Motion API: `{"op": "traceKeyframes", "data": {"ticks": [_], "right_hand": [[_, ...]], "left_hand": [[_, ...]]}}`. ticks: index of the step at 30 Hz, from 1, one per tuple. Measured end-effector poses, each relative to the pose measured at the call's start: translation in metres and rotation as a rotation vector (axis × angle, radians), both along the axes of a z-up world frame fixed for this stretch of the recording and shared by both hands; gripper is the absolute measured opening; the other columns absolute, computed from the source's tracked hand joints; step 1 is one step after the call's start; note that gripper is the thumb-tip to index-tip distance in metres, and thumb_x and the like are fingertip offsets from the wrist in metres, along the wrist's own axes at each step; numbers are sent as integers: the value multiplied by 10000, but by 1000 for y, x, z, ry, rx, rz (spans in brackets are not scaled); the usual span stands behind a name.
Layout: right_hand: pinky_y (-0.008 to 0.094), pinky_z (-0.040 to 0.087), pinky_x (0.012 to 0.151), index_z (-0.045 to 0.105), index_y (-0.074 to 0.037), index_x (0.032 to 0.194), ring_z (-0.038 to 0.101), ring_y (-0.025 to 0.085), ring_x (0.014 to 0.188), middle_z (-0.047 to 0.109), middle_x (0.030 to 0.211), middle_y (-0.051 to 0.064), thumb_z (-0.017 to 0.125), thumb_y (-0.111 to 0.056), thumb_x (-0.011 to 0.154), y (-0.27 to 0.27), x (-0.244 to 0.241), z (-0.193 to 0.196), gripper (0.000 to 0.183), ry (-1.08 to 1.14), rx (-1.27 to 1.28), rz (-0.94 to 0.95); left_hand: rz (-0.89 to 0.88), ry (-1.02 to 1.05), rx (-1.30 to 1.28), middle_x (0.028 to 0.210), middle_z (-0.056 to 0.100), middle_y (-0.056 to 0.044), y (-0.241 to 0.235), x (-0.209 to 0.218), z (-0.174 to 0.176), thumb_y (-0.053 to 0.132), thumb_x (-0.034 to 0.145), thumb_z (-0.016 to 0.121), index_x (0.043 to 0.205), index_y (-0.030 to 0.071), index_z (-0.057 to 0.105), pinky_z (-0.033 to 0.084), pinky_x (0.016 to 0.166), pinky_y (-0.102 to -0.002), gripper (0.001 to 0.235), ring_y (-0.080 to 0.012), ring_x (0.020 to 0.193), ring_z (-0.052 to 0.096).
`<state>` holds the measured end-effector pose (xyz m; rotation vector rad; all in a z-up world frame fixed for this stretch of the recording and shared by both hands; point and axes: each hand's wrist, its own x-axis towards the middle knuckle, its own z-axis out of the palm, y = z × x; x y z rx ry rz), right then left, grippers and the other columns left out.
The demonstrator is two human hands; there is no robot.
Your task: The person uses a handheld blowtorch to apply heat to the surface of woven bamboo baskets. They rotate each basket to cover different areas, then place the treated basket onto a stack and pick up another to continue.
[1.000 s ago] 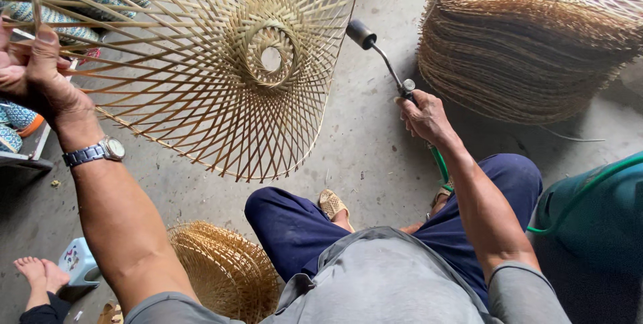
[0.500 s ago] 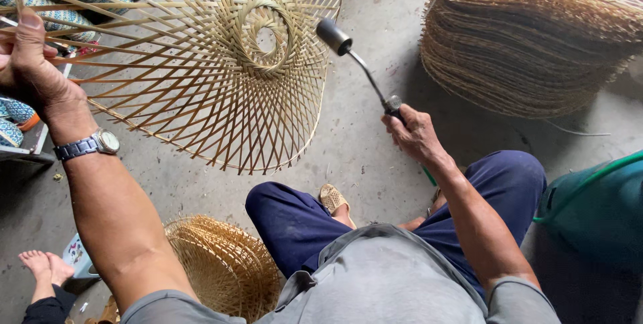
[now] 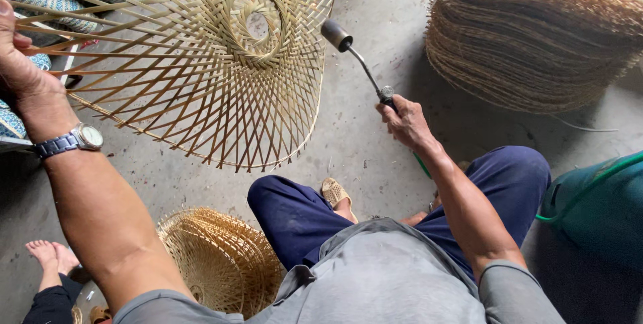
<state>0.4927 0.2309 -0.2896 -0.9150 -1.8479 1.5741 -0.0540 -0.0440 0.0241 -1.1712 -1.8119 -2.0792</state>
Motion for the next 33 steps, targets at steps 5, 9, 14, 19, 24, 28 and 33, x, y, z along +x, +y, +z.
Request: {"op": "traceKeyframes", "data": {"ticks": [5,9,14,19,24,28,33], "right_hand": [[318,496,473,610,-41,881,592,108,552,607,678,32,625,-360,1006,6,1,-18,344,-113,-73,36],[311,503,464,636,-43,876,604,105,535,622,655,24,617,-345,995,-14,19,-30,325,-160,-49,52],[304,477,450,626,-28,887,569,114,493,591,603,44,621,-299,1004,-29,27,-27,295,9,-66,77],[288,500,451,634,-26,845,618,101,522,628,628,32,626,-267,987,-3,11,-13,279,-14,-6,-15],[304,484,447,621,-17,846,595,112,528,613,649,38,619,-306,1010,47,-8,5,333,9,-29,5],[309,480,456,613,-18,834,583,115,525,607,650,34,632,-322,1009,56,-14,7,351,-98,-60,39],[328,464,451,607,-13,832,553,125,509,578,626,42,617,-301,1013,9,26,-22,340,-183,-84,145]], "left_hand": [[91,32,-32,865,599,-15,-13,8,1,309,989,845,830,127,595,660,867,-375,347,-153,886,690],[115,30,-40,863,606,-20,-26,8,-9,305,990,849,836,114,610,644,852,-371,343,-156,877,681],[126,30,-55,860,614,-27,-29,5,-18,300,992,854,843,98,628,623,834,-367,338,-161,865,671],[135,29,-50,857,623,-33,-27,6,-20,296,994,859,851,82,647,603,816,-363,333,-165,853,661],[136,54,-48,854,632,-40,-18,6,-12,291,996,865,858,67,666,582,798,-358,330,-170,842,650],[148,59,-36,852,639,-45,-18,6,-15,288,997,869,864,54,681,566,783,-355,329,-173,832,642],[175,54,-38,849,648,-52,-24,5,-30,283,999,874,871,38,700,545,765,-351,327,-178,821,632]]}}
